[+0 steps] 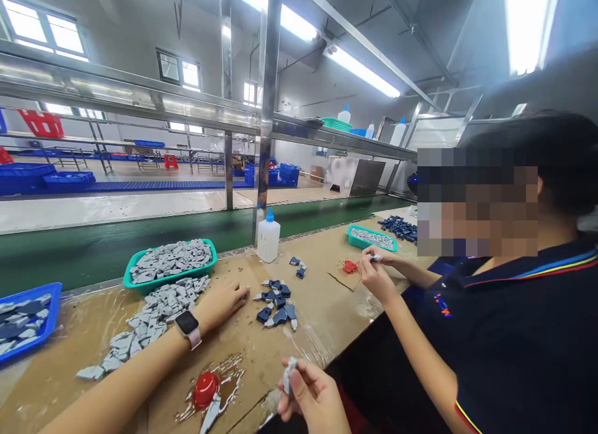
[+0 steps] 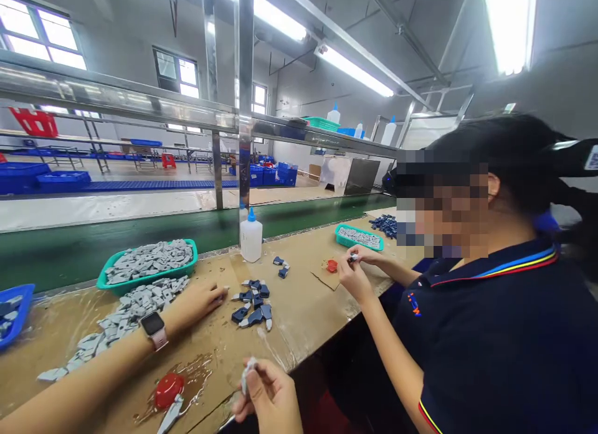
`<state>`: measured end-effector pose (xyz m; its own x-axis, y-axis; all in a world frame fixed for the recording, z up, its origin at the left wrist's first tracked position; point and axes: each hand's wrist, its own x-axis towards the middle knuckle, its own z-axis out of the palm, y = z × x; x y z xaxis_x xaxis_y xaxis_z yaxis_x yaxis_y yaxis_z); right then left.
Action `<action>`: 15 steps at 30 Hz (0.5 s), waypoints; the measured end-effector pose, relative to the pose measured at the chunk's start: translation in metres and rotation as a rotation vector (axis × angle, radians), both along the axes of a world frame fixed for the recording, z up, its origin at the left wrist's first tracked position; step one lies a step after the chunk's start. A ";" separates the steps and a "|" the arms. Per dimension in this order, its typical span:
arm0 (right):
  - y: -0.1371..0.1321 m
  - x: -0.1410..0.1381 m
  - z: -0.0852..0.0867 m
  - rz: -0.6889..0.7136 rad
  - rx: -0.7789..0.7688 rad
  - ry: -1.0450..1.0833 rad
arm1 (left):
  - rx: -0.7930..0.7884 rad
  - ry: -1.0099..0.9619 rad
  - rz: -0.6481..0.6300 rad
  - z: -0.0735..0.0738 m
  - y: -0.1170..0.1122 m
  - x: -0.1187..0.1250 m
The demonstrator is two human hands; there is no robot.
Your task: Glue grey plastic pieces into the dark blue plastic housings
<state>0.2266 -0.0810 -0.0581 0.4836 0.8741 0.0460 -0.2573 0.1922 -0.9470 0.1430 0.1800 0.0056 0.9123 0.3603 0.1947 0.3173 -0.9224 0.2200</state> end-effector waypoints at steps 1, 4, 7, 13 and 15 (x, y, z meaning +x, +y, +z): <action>0.003 -0.003 0.004 -0.026 -0.028 -0.030 | -0.029 -0.007 0.017 0.001 0.000 -0.009; 0.010 -0.015 0.022 -0.116 -0.043 -0.393 | -0.182 -0.071 0.085 0.013 -0.007 -0.047; 0.015 -0.025 0.035 -0.097 -0.046 -0.756 | -0.438 -0.187 0.211 0.031 -0.026 -0.099; 0.022 -0.042 0.030 0.044 -0.181 -1.053 | -0.976 -0.552 0.616 0.030 -0.106 -0.197; 0.023 -0.048 0.027 0.056 -0.209 -1.109 | -1.233 -0.703 0.764 0.014 -0.137 -0.211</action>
<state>0.1789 -0.0580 -0.0308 0.2263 0.9341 0.2760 0.7418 0.0183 -0.6703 -0.0684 0.0426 0.0192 0.3141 0.9124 -0.2623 0.1184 0.2364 0.9644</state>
